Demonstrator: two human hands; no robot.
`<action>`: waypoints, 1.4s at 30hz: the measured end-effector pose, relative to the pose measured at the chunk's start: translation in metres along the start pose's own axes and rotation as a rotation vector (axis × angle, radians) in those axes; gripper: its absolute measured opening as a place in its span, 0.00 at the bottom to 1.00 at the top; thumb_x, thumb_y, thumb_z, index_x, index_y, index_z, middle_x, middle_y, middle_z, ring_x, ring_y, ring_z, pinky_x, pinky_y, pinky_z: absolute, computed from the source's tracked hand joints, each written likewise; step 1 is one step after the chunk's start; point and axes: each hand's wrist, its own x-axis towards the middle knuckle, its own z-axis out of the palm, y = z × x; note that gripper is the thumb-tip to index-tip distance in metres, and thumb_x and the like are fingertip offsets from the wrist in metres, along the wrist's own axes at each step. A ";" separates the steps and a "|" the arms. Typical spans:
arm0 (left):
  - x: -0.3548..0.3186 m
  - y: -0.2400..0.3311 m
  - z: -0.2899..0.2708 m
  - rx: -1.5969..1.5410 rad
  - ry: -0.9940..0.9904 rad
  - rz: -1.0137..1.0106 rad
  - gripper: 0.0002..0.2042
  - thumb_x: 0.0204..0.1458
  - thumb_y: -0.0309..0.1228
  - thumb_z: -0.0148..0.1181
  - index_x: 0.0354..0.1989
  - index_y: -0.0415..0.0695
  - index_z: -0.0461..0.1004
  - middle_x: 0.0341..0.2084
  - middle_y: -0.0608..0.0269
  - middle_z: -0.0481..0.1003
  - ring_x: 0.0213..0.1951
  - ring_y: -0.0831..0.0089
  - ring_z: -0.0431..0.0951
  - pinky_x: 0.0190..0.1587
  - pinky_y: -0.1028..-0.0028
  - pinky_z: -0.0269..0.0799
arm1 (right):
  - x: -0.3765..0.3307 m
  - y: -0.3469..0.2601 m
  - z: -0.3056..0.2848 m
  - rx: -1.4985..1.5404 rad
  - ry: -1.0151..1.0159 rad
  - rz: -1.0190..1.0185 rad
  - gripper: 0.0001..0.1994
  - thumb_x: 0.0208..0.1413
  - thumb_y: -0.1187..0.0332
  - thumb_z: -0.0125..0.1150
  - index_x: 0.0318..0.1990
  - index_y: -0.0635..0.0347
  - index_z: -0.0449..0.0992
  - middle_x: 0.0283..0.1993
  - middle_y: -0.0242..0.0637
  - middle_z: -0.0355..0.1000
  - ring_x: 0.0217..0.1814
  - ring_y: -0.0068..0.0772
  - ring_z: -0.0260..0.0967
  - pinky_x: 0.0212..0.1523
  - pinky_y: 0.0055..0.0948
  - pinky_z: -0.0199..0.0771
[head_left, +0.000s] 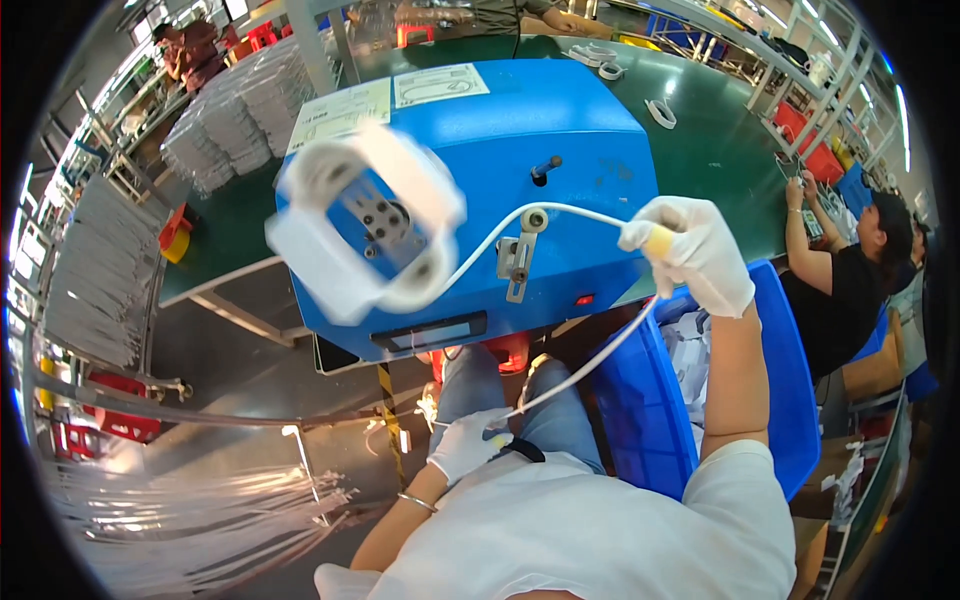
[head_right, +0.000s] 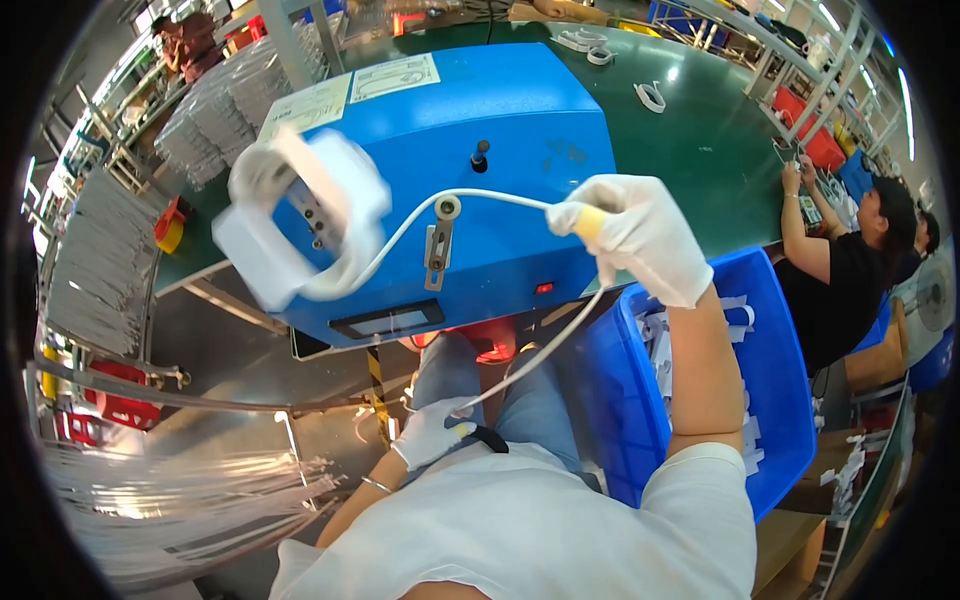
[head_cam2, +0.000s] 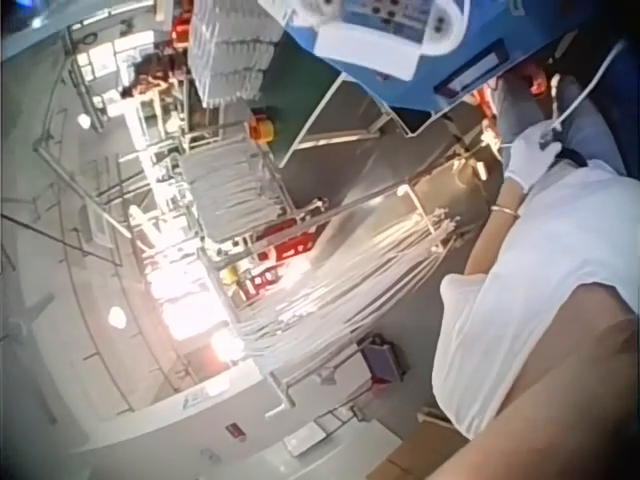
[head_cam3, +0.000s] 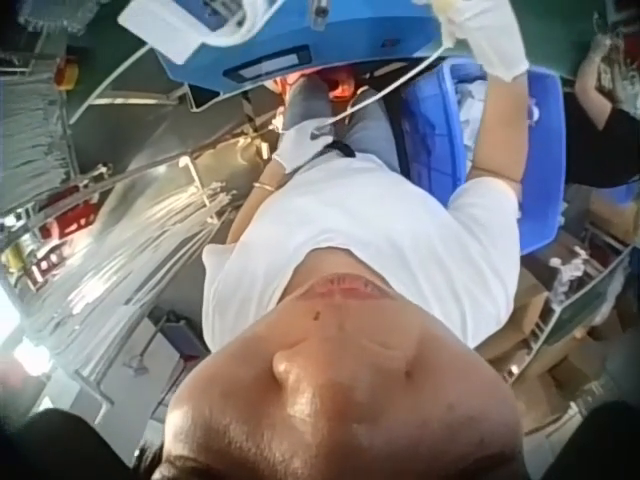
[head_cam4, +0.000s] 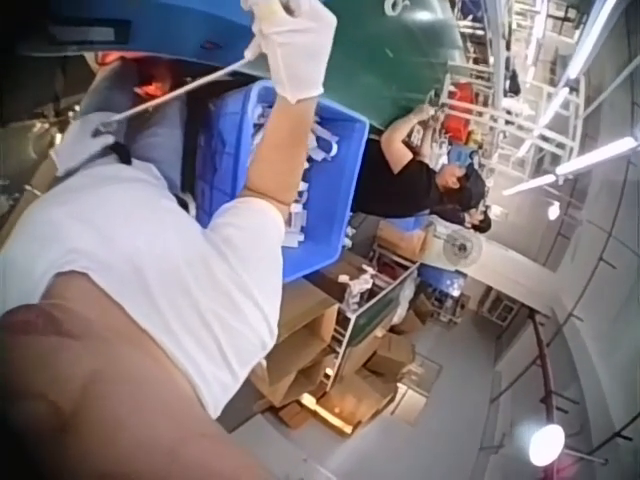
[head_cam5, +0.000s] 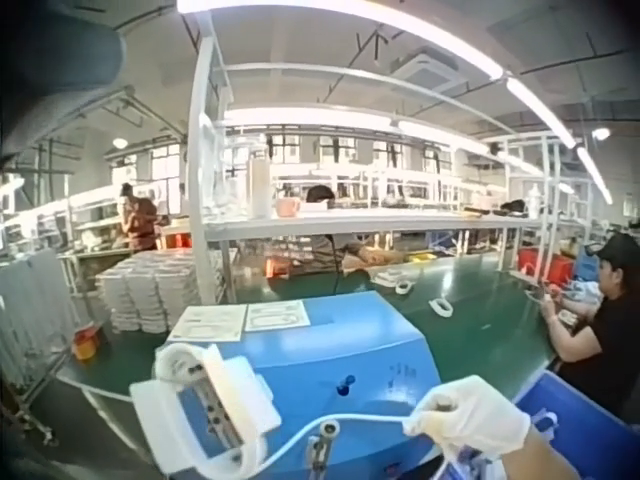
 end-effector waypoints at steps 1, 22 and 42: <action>-0.003 -0.005 0.000 0.023 0.035 0.024 0.21 0.48 0.33 0.61 0.53 0.45 0.71 0.42 0.55 0.76 0.44 0.64 0.76 0.50 0.69 0.69 | 0.000 -0.002 0.004 -0.022 -0.021 0.016 0.10 0.53 0.67 0.60 0.28 0.67 0.75 0.21 0.33 0.70 0.10 0.17 0.61 0.12 0.15 0.56; 0.018 0.119 -0.053 0.085 -0.152 0.510 0.16 0.51 0.29 0.57 0.50 0.43 0.73 0.36 0.58 0.76 0.38 0.66 0.75 0.44 0.71 0.69 | -0.007 -0.007 0.012 0.115 -0.129 -0.005 0.12 0.54 0.63 0.61 0.27 0.65 0.75 0.22 0.31 0.70 0.12 0.18 0.63 0.14 0.14 0.59; 0.031 0.265 -0.302 0.566 0.220 0.979 0.10 0.46 0.18 0.56 0.35 0.39 0.80 0.36 0.58 0.79 0.36 0.72 0.76 0.45 0.77 0.71 | 0.170 -0.086 0.086 -0.850 0.213 -1.091 0.06 0.52 0.64 0.59 0.33 0.51 0.81 0.31 0.35 0.77 0.31 0.35 0.74 0.36 0.28 0.75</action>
